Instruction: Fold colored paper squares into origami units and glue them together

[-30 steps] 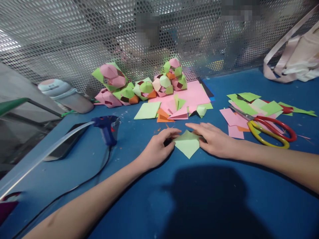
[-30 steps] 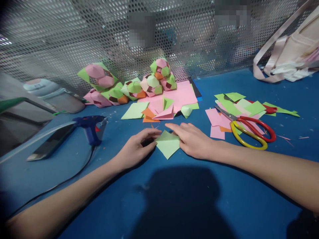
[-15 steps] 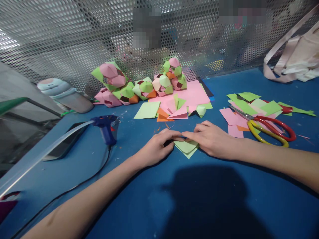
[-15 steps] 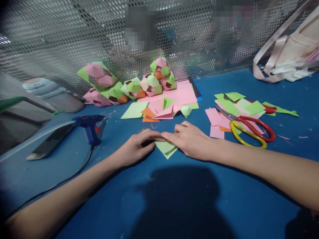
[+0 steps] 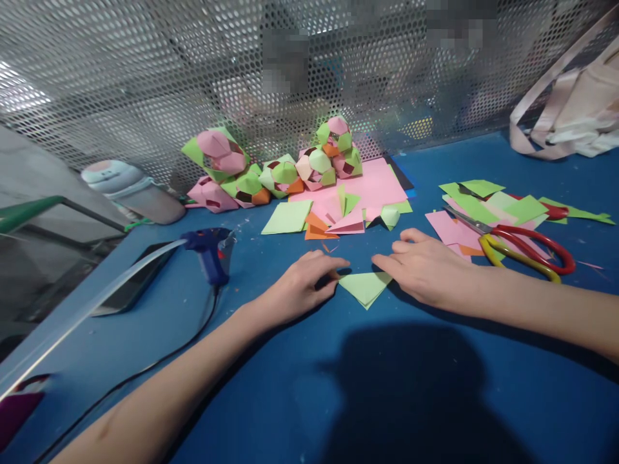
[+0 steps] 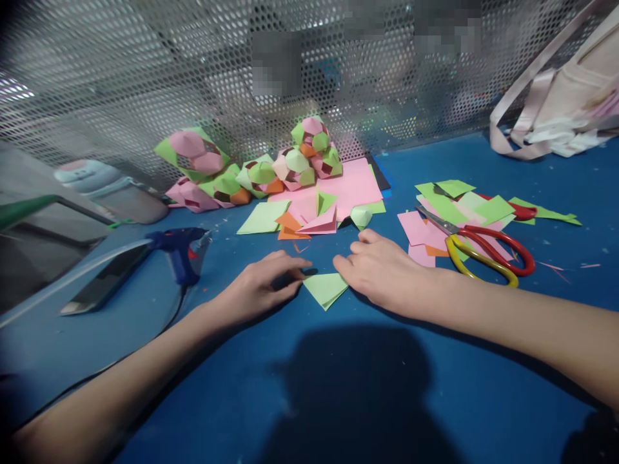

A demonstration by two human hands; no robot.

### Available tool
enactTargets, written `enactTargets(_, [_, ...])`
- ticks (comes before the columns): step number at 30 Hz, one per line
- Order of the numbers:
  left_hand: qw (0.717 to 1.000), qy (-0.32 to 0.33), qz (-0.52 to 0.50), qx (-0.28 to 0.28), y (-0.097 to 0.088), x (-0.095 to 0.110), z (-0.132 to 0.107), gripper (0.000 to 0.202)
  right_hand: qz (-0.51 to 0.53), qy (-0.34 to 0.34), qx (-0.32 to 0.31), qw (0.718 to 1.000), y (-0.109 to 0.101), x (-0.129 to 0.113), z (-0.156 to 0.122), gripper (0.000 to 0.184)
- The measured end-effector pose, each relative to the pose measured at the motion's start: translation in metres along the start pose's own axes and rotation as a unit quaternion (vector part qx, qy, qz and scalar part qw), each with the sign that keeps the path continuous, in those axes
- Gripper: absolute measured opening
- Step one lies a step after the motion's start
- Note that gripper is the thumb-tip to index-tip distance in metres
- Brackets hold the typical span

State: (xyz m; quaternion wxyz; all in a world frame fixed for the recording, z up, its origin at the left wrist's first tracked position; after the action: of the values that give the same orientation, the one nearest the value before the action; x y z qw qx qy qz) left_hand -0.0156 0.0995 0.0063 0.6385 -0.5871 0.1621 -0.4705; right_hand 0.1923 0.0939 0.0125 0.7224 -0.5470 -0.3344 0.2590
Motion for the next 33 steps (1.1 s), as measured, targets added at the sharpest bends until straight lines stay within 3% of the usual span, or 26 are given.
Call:
enactTargets(6, [1.000, -0.002, 0.011, 0.005, 0.000, 0.000, 0.000, 0.035, 0.016, 0.004, 0.012, 1.000, 0.003, 0.004, -0.001, 0.025])
enactTargets(10, [1.000, -0.008, 0.011, 0.011, 0.003, 0.004, 0.001, 0.038, 0.092, 0.026, 0.027, 0.995, 0.006, 0.011, -0.001, 0.025])
enactTargets(16, [0.993, -0.092, -0.038, 0.059, 0.007, 0.011, 0.004, 0.017, 0.225, 0.097, 0.062, 0.968, 0.008, 0.012, 0.005, 0.029])
enactTargets(19, [0.984, -0.127, -0.064, 0.109, 0.008, 0.013, 0.004, 0.014, 0.341, 0.168, 0.079, 0.922, 0.007, 0.010, 0.008, 0.030])
enactTargets(24, [0.957, -0.194, -0.097, 0.192, 0.010, 0.015, 0.001, 0.013, 0.519, 0.277, 0.078, 0.805, 0.018, 0.005, 0.009, 0.044])
enactTargets(27, [0.934, -0.235, -0.152, 0.224, 0.012, 0.018, -0.001, 0.013, 0.555, 0.292, 0.097, 0.773, 0.024, 0.003, 0.009, 0.053])
enactTargets(30, [0.907, -0.268, -0.216, 0.243, 0.013, 0.022, -0.001, 0.011, 0.602, 0.308, 0.076, 0.732, 0.028, 0.000, 0.010, 0.058])
enactTargets(33, [0.880, -0.289, -0.277, 0.254, 0.015, 0.024, 0.002, 0.009, 0.640, 0.286, 0.069, 0.710, 0.028, -0.003, 0.011, 0.060])
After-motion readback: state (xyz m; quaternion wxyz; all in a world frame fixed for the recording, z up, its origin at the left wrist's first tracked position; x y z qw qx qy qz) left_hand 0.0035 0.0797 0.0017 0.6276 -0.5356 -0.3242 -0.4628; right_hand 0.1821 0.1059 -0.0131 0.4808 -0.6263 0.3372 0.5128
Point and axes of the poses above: each hand's wrist, its own z-axis towards the middle knuckle, its own y-axis out of the palm, x = y × z, the point moved 3 cm from there along z, towards the middle knuckle, and after that the axes turned 8 degrees about y, right-handed, at the moved point
